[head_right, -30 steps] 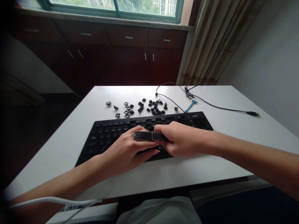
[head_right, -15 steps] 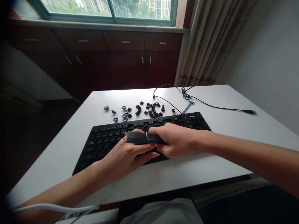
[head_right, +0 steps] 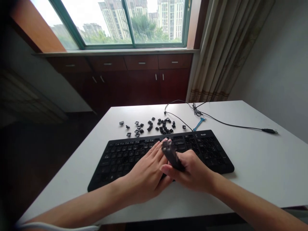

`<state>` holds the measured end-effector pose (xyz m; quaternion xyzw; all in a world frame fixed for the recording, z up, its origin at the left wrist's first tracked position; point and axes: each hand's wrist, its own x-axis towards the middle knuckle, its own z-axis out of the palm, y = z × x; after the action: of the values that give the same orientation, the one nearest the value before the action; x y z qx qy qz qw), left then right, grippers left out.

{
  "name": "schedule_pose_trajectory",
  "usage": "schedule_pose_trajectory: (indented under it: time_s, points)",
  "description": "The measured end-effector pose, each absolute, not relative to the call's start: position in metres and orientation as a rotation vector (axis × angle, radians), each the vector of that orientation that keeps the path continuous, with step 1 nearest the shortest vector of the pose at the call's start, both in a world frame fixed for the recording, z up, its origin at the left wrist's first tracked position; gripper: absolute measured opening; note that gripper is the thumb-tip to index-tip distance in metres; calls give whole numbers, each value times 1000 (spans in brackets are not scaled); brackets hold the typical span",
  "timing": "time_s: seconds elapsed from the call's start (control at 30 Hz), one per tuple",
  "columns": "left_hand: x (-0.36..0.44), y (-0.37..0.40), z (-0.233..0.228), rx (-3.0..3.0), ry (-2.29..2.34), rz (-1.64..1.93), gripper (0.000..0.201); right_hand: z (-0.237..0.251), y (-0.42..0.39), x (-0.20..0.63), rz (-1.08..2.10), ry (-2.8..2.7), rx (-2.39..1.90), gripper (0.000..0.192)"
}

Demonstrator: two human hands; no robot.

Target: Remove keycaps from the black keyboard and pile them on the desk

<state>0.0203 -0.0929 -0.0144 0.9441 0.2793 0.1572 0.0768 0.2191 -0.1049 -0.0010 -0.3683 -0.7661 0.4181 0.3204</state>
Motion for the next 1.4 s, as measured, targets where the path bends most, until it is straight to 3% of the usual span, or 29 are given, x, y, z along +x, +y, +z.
schedule_pose_trajectory:
  time_s: [0.17,0.9,1.27,1.4]
  points:
    - [35,-98,-23,2923,783,487,60,-9,-104,207,1057,-1835,-1097,52]
    - [23,-99,-15,2728,860,584,63,-10,-104,203,1013,-1578,-1181,45]
    - [-9,-83,14,2715,760,540,37,10,-100,214,1149,-1604,-1215,52]
    - [-28,-61,27,2726,840,599,27,45,-62,244,948,-1552,-1378,58]
